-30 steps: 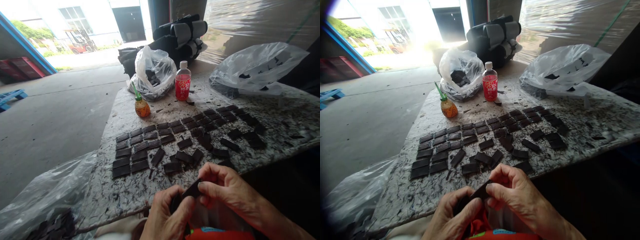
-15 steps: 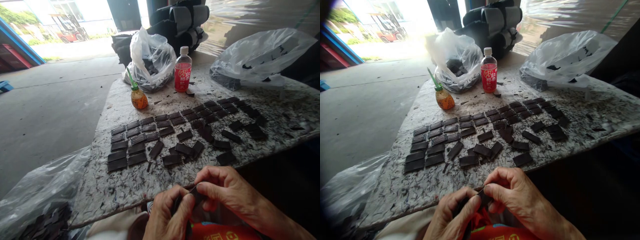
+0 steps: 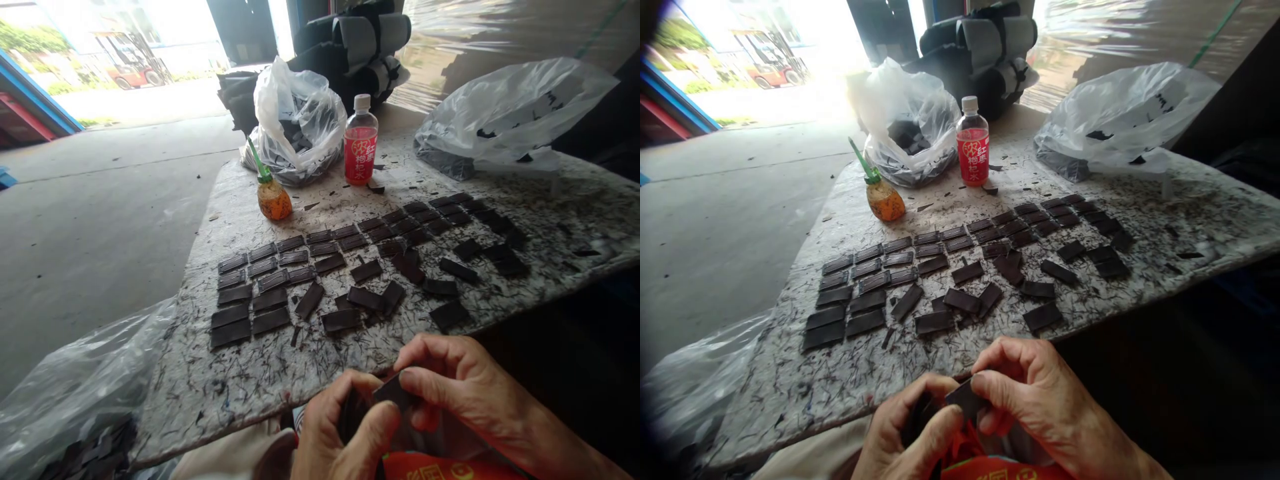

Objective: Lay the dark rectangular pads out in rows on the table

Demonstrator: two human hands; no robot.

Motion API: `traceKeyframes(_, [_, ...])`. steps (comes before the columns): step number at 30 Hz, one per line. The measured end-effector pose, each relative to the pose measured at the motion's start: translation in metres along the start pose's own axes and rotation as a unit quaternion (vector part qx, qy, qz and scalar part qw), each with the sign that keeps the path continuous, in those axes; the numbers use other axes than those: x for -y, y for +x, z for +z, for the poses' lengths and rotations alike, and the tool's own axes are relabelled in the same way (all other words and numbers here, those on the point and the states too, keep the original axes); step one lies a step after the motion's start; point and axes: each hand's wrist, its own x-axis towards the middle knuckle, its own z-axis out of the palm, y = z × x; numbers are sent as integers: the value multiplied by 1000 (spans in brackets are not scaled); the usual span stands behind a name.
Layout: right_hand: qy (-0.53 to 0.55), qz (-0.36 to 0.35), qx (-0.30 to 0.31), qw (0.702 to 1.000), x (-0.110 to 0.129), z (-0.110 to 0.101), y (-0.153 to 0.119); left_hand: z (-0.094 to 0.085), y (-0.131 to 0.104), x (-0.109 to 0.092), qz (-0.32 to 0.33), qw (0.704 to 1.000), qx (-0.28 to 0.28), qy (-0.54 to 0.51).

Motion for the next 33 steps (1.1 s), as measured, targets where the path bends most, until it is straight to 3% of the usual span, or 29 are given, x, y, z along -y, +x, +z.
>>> traceKeyframes(5, [13,-9,-19,1000,-7,4,0,4,1,12,-16,1000,-2,-24])
traceKeyframes(11, [-11,-10,18,1000,-13,5,-1,1,-2,2,-1,1000,-7,-30])
traceKeyframes(15, [-68,1,53,996,-9,8,-4,1,-5,-2,8,1000,-8,24])
traceKeyframes(20, [-105,6,36,994,-13,15,-4,3,-7,-2,1,998,-7,61])
traceKeyframes(27, [-96,11,45,994,-12,16,-2,4,-6,-1,5,999,3,35])
traceKeyframes(33, [-184,-40,36,981,-13,19,-3,5,-8,2,5,999,-10,39])
